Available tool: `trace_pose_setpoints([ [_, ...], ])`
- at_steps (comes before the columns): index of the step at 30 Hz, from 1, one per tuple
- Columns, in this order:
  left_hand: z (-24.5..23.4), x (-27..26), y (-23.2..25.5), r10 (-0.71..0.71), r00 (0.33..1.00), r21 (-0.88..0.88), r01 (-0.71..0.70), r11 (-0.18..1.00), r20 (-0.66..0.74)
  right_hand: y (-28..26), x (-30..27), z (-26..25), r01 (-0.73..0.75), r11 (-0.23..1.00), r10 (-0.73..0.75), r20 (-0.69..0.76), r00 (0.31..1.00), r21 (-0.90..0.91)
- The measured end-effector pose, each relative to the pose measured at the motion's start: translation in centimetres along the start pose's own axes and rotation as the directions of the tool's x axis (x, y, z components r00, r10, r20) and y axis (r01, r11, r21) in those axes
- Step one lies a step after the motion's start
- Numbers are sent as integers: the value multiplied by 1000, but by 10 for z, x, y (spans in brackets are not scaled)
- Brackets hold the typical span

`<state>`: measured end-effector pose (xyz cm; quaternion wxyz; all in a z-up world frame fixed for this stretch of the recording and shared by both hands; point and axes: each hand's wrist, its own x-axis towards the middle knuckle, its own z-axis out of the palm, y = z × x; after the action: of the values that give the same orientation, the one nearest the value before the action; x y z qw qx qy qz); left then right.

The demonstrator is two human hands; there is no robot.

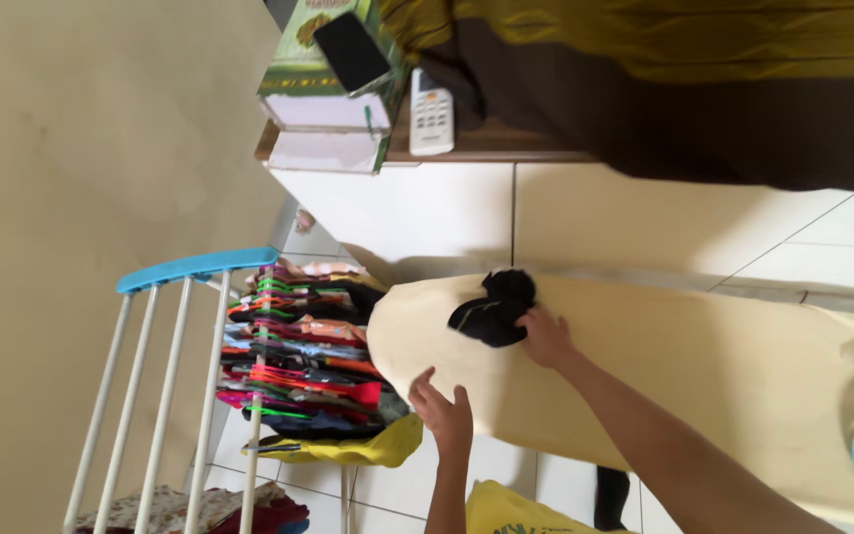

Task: The person irons a black garment and a pair of grey sweatpants on an ironing board. They spray the garments with a spray bottle, smooth the fabric by hand, and use an iron to press the items. The person retrieves the garments from a nearby clothes rack and places the ironed items aside.

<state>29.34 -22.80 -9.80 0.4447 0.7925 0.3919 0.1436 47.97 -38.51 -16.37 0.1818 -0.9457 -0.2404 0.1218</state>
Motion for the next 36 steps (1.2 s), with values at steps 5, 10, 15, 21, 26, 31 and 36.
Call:
trace_pose_setpoints([
  [5,38,-20,24,192,979,-176,-177,968,72,24,-50,-90,212,818,-188,-100,977,534],
  [10,88,-35,75,367,858,-374,-227,899,360,54,-116,-217,202,781,-260,14,966,591],
  [15,127,-77,150,453,540,-646,243,723,710,101,-172,-302,389,767,-409,-79,909,510],
  [21,154,-130,233,655,348,-681,-61,730,671,148,-228,-345,521,765,-417,-326,848,378],
  [26,157,-150,284,846,280,-623,-580,525,454,173,-271,-375,290,876,-106,-433,895,386],
  [31,125,-149,328,786,314,-570,-553,607,533,166,-300,-404,-91,827,217,-167,962,555],
  [36,90,-142,363,808,123,-468,-760,450,576,132,-285,-400,377,840,-250,-341,906,389],
])
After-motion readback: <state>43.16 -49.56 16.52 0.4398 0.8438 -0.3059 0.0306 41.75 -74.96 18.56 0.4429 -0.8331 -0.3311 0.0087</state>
